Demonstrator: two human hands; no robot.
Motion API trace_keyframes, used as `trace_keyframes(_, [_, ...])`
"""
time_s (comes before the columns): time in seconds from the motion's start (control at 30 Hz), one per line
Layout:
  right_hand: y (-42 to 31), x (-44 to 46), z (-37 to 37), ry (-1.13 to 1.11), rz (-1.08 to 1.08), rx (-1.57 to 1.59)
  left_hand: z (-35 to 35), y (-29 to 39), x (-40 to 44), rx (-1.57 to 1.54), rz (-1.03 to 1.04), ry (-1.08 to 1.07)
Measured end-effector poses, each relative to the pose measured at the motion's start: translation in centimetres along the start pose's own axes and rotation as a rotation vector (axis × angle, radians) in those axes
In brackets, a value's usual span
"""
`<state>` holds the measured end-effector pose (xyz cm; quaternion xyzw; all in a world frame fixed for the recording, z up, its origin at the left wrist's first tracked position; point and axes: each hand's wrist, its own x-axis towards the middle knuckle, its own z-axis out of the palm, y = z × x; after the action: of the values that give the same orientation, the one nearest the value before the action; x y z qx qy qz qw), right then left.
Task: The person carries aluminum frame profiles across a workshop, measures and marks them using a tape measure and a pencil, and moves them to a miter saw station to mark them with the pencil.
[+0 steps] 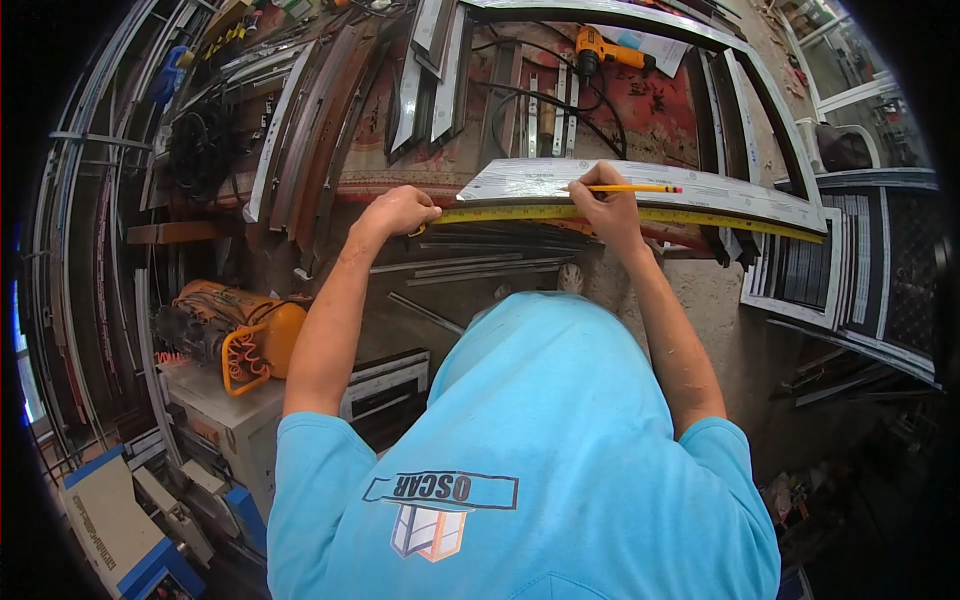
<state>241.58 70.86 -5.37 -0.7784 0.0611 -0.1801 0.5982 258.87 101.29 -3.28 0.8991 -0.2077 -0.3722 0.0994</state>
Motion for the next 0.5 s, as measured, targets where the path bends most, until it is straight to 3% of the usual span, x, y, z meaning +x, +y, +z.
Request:
trace_keyframes(0.17, [-0.4, -0.6, -0.3, 0.041, -0.001, 0.033, 0.3, 0.1, -0.1, 0.011, -0.006, 0.000])
trace_keyframes(0.5, [-0.3, 0.1, -0.7, -0.094, 0.065, -0.061, -0.8, 0.2, -0.7, 0.010, 0.027, 0.020])
